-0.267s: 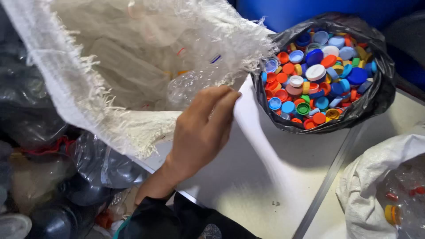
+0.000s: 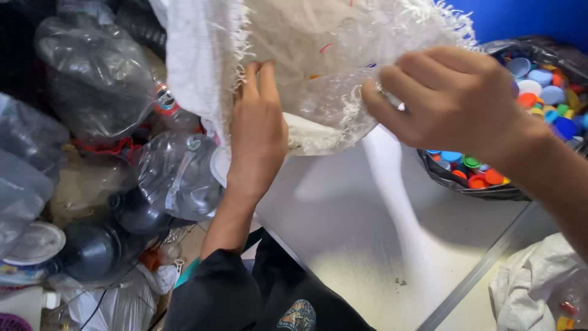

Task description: Sorting various colored plastic bottle caps into plastic bags and a large white sack at a sorting station.

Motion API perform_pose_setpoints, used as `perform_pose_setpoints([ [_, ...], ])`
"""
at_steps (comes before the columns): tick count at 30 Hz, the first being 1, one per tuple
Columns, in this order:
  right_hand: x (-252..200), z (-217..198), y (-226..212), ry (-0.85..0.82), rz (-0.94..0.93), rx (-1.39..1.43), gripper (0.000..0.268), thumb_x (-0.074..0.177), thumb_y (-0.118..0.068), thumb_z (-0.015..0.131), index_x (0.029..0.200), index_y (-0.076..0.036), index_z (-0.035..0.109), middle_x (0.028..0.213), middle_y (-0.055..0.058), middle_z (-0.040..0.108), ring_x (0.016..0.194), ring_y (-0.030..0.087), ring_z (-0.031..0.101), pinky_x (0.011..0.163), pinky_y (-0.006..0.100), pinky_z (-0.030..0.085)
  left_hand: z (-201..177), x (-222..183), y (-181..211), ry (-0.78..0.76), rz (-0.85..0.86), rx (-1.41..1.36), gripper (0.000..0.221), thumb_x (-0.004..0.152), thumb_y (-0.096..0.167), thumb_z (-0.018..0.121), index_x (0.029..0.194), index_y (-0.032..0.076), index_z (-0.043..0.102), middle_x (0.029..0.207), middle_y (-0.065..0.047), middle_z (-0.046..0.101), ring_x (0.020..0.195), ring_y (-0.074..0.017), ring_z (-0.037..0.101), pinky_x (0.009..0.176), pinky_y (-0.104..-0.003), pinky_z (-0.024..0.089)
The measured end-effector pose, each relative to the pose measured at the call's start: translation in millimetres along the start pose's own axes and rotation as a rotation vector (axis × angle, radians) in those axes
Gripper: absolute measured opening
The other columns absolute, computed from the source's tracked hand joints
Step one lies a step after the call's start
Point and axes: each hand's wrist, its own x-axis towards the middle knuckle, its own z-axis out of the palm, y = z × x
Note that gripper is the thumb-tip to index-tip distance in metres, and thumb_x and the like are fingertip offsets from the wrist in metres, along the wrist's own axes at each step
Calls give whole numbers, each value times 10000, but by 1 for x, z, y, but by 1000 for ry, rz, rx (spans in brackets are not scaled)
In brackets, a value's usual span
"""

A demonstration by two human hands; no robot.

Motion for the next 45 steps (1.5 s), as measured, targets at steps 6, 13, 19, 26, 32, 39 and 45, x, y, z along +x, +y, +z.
perform_pose_setpoints([
  [6, 92, 92, -48, -103, 320, 579, 174, 872, -198, 763, 977, -75, 696, 879, 121, 698, 824, 311, 704, 708, 412, 571, 25, -6, -28, -44, -137, 34, 638, 734, -189, 553, 1364, -128, 469, 1105, -354, 633, 1020, -490, 654, 881, -497, 534],
  [13, 92, 159, -64, -267, 348, 607, 205, 833, -217, 713, 976, -71, 695, 875, 174, 706, 856, 384, 703, 731, 476, 560, 24, 10, -26, 73, 11, 72, 552, 694, -134, 599, 1234, -189, 494, 938, -326, 662, 838, -391, 719, 721, -414, 583],
  [19, 91, 146, -60, -280, 493, 648, 195, 892, -182, 736, 957, -4, 691, 947, 232, 687, 840, 391, 699, 793, 457, 577, 19, 14, -36, 89, 59, 27, 368, 694, -124, 567, 1058, -82, 544, 942, -268, 656, 867, -370, 712, 763, -405, 576],
  [26, 100, 78, -41, 5, 631, 766, 457, 866, -99, 800, 1257, 106, 682, 1174, 264, 690, 935, 414, 709, 817, 455, 567, 39, 21, -64, 269, 284, -63, 818, 689, -105, 548, 1476, -137, 330, 1021, -267, 654, 911, -384, 691, 826, -425, 570],
  [32, 93, 22, -26, -24, 700, 713, 543, 823, -206, 911, 1253, 64, 719, 1141, 216, 723, 1011, 351, 713, 760, 419, 582, 8, 32, -48, -91, 111, -207, 846, 899, 112, 718, 1598, 16, 252, 828, -240, 695, 825, -415, 700, 751, -501, 519],
  [39, -2, -9, -19, 293, 792, 1054, 429, 995, 123, 750, 1373, 98, 549, 1383, 212, 587, 1319, 268, 625, 1071, 367, 571, -5, 37, -8, 217, 443, -310, 848, 884, 235, 844, 1538, 134, 314, 1432, -179, 491, 1306, -377, 531, 1055, -445, 507],
  [45, -58, -60, -36, 532, 1109, 1121, 440, 996, 22, 833, 1342, 65, 566, 1293, 94, 633, 1180, 134, 673, 945, 258, 607, 4, 26, 60, 102, 579, -355, 794, 888, 200, 853, 1533, 98, 402, 1510, -85, 472, 1308, -273, 554, 1040, -373, 479],
])
